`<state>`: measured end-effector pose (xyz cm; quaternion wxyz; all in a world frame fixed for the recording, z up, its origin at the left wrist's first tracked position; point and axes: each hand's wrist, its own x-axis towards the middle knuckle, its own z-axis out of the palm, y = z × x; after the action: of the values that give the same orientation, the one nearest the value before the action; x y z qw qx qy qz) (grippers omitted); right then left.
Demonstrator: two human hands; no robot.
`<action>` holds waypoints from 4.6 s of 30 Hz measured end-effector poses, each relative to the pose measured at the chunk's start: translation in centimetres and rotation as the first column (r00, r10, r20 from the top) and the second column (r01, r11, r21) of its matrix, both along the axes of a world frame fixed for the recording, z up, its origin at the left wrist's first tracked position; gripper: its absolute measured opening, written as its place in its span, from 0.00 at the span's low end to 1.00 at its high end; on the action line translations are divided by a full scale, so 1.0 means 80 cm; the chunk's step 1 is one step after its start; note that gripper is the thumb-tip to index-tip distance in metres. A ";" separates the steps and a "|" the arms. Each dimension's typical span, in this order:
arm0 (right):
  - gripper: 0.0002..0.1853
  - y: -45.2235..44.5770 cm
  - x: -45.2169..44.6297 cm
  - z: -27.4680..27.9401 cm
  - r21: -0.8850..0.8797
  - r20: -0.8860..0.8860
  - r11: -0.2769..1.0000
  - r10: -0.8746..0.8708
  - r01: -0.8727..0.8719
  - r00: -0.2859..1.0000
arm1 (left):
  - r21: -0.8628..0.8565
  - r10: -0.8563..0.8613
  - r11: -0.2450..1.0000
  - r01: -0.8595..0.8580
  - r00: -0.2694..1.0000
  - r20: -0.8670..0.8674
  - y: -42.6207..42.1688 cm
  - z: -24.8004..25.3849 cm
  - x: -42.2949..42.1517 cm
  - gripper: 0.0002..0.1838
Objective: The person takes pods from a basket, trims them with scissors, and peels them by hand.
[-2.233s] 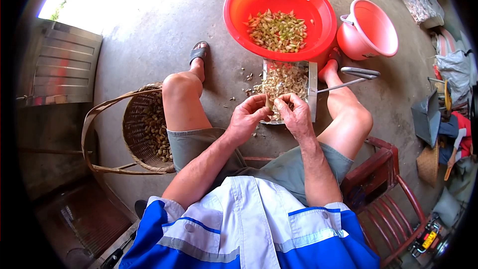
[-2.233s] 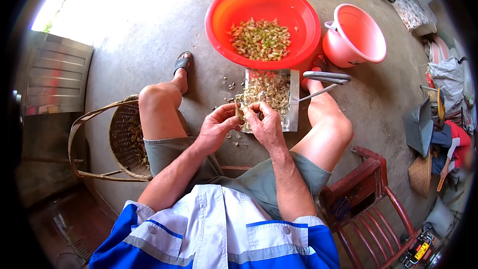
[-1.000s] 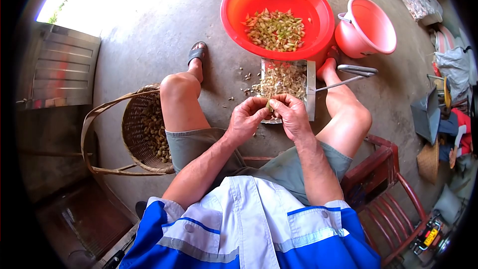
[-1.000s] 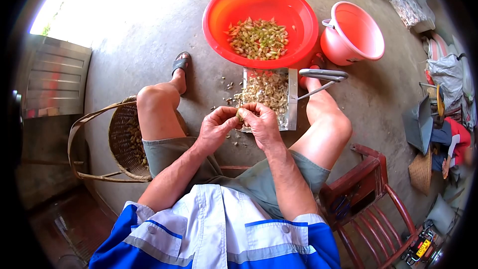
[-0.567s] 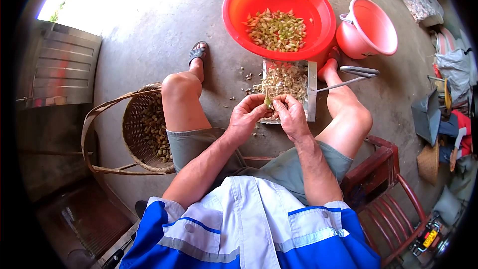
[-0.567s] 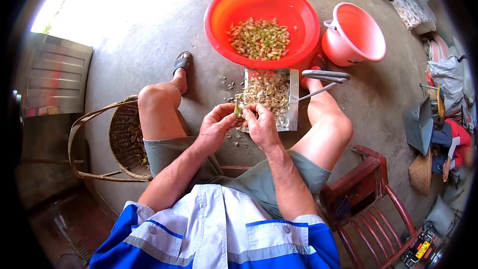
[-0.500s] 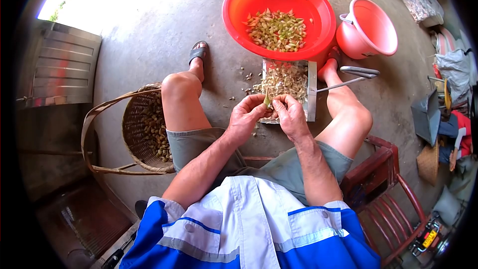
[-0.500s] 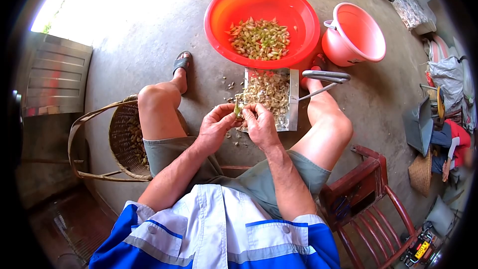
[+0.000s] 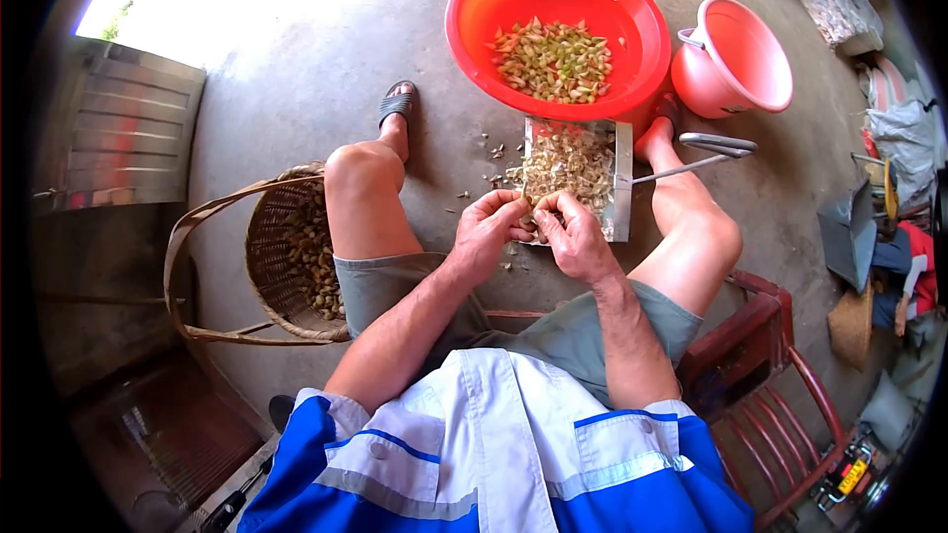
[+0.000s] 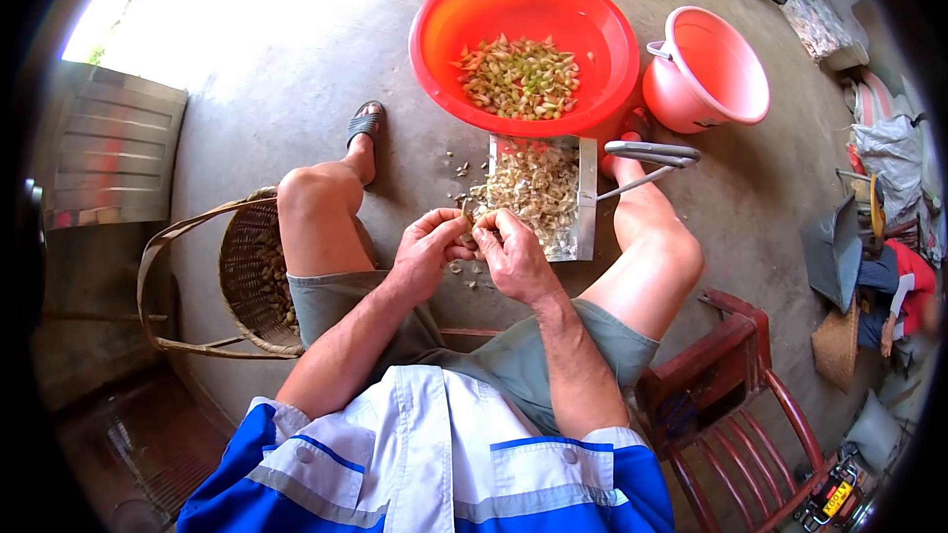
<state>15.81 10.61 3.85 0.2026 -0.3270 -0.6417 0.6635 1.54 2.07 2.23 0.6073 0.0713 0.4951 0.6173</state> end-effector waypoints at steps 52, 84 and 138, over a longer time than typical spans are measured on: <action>0.08 0.010 -0.002 0.000 -0.106 -0.025 0.981 -0.169 0.166 0.985 | 0.159 -0.016 0.987 0.011 0.999 0.029 -0.002 -0.005 0.008 0.13; 0.05 0.011 0.003 -0.007 -0.221 -0.038 0.963 -0.167 0.154 0.985 | 0.148 -0.087 0.982 0.113 0.981 -0.171 0.000 0.008 0.008 0.12; 0.04 0.009 0.005 -0.004 0.216 0.097 0.973 -0.103 0.080 0.990 | 0.035 0.009 0.999 -0.015 0.986 0.167 0.002 0.010 -0.003 0.13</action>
<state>16.24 11.30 3.55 0.2318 -0.3681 -0.7027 0.5630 1.28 2.24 2.99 0.6416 0.0274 0.4319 0.6333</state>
